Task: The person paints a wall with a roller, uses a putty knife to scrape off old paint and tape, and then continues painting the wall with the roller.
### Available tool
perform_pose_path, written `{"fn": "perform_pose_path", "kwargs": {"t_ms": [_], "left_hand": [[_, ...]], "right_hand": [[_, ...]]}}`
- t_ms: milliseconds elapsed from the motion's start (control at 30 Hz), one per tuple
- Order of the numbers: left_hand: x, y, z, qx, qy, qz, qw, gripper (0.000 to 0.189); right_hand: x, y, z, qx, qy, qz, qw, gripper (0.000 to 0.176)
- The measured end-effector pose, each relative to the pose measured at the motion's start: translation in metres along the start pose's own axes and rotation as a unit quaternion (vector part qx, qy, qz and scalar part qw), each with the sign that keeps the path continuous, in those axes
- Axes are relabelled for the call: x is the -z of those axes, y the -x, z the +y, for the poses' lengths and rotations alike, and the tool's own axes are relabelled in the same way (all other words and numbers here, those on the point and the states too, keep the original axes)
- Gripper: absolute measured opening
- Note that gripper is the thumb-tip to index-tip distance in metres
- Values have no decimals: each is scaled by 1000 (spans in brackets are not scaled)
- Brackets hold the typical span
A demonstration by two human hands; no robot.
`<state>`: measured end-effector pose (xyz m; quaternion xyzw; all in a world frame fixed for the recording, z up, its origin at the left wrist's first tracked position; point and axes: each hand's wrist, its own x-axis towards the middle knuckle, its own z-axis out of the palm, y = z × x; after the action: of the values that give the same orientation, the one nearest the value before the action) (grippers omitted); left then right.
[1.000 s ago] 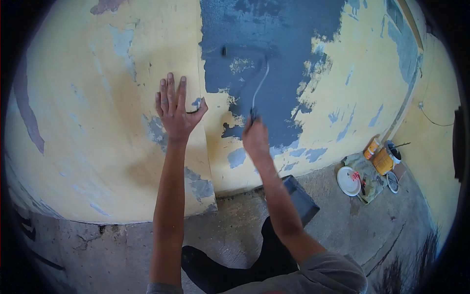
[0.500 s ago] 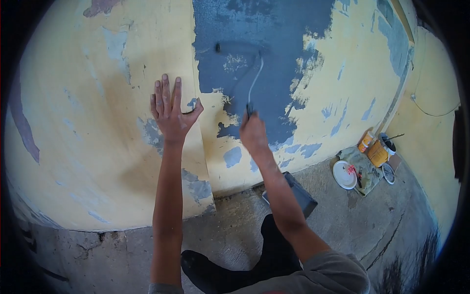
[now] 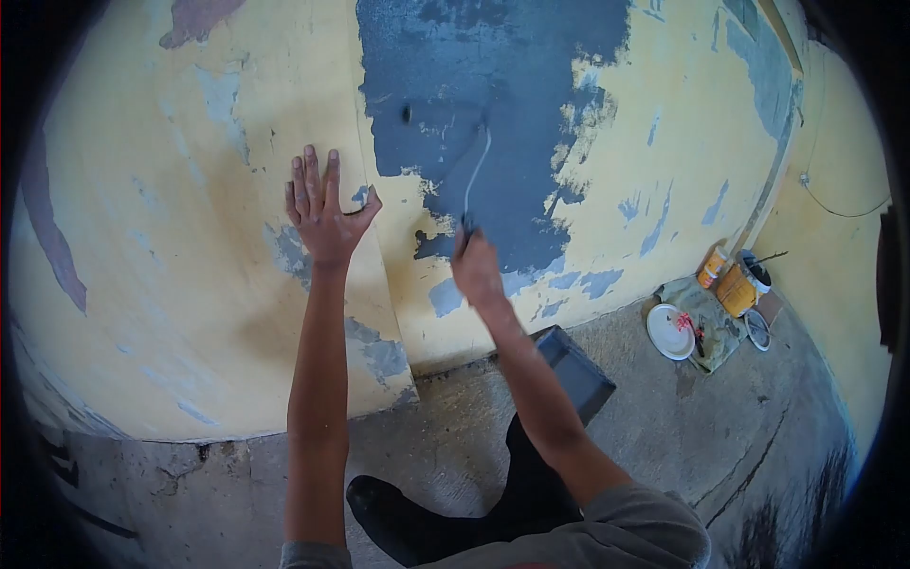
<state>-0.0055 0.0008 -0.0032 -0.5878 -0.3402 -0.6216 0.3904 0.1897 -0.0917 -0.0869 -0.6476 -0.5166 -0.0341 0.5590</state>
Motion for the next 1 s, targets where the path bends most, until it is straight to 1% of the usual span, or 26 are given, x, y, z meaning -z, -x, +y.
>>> {"fn": "perform_pose_path", "kwargs": {"t_ms": [67,133,167,200,233,300,367,433,500,567,600,667,700,767,800,833,867,900,933,967,1000], "left_hand": [[1,0,0,3,2,-9,1000,70],[1,-1,1,4,-6,-13,1000,70],[2,0,2,7,-11,-22,1000,70],[1,0,1,6,-15,-20,1000,70],[1,0,1,3,-18,-20,1000,72],[0,1,2,-1,-24,-19,1000,73],[1,1,2,1,-30,-28,999,73],[2,0,3,-1,-31,-30,999,73],[1,1,5,-2,-32,-33,999,73],[2,4,4,7,-23,-49,999,74],[3,6,4,8,-34,-49,998,74],[4,12,6,5,-20,-74,997,82],[4,15,5,4,-29,-73,997,82],[9,27,5,3,-3,-113,994,85],[12,28,6,-1,-9,-109,994,85],[17,31,7,9,0,-143,990,87],[22,33,9,19,8,-177,984,89],[26,33,11,15,-2,-178,984,89],[32,33,13,20,-5,-208,978,90],[37,34,16,27,-9,-235,972,91],[42,38,19,27,-22,-232,972,91]], "right_hand": [[24,-30,-27,18,-12,16,1000,37],[54,-40,-43,40,-22,33,998,36],[69,-40,-44,-33,-103,-4,994,35],[82,-39,-44,-106,-182,-42,977,34],[94,-33,-41,-104,-185,-45,976,34],[116,-9,-32,-129,-306,-81,940,27],[129,21,-23,-106,-343,-92,929,19],[139,60,-7,-141,-444,-124,876,12],[123,111,45,-255,-466,-84,843,10],[102,183,117,-279,-338,-139,888,15],[118,211,105,-410,-383,-180,808,20],[114,274,135,-397,-269,-193,856,22],[112,295,148,-385,-212,-206,874,22],[130,306,131,-416,-224,-244,847,18],[127,312,133,-411,-229,-248,847,18],[126,319,138,-321,-194,-222,900,15],[123,323,144,-228,-159,-193,941,11],[118,321,143,-226,-166,-199,939,11],[115,319,142,-312,-282,-193,886,10],[112,314,145,-389,-389,-185,814,9],[107,313,159,-379,-384,-221,813,8]]}}
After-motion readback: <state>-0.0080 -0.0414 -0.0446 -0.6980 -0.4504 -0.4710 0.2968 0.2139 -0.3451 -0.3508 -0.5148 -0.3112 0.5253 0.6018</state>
